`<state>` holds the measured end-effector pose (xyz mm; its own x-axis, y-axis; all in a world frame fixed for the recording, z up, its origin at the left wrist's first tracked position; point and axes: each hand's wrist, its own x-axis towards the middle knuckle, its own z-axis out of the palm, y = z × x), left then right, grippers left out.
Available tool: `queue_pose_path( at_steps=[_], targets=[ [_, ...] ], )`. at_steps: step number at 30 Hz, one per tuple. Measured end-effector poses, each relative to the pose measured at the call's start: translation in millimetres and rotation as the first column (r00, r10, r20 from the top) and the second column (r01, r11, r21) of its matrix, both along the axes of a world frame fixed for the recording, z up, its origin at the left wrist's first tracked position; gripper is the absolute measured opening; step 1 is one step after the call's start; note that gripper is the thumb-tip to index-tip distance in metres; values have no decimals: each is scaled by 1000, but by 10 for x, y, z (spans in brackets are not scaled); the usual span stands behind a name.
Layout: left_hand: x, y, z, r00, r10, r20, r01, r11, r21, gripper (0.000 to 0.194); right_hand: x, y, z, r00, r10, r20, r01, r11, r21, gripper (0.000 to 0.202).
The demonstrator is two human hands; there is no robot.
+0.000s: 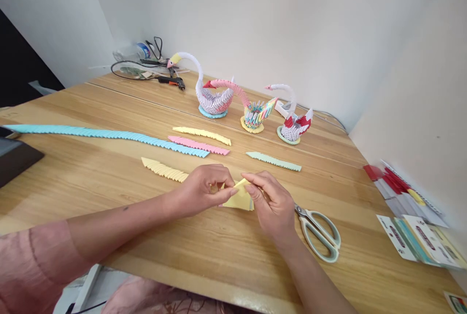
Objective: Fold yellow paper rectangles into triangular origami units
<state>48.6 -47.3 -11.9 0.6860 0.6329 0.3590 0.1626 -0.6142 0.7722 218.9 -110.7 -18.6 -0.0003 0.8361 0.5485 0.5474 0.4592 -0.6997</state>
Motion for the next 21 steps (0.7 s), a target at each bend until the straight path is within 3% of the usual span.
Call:
queue_pose_path(
  at_steps=[5, 10, 15, 21],
  targets=[
    [56, -1, -65, 994, -102, -32, 102, 995, 18, 28, -43, -11, 11, 1000, 22, -2, -22, 1000, -1, 21],
    [56, -19, -42, 994, -105, -36, 103, 993, -63, 34, -52, -4, 22, 998, 62, -20, -62, 998, -6, 19],
    [34, -20, -49, 985, -152, -80, 149, 988, -48, 38, -58, -3, 30, 996, 88, -12, -88, 996, -6, 9],
    [30, -7, -37, 995, -81, -65, 80, 997, -14, 32, -62, -8, 22, 1000, 23, -21, -24, 999, -43, 10]
  ],
)
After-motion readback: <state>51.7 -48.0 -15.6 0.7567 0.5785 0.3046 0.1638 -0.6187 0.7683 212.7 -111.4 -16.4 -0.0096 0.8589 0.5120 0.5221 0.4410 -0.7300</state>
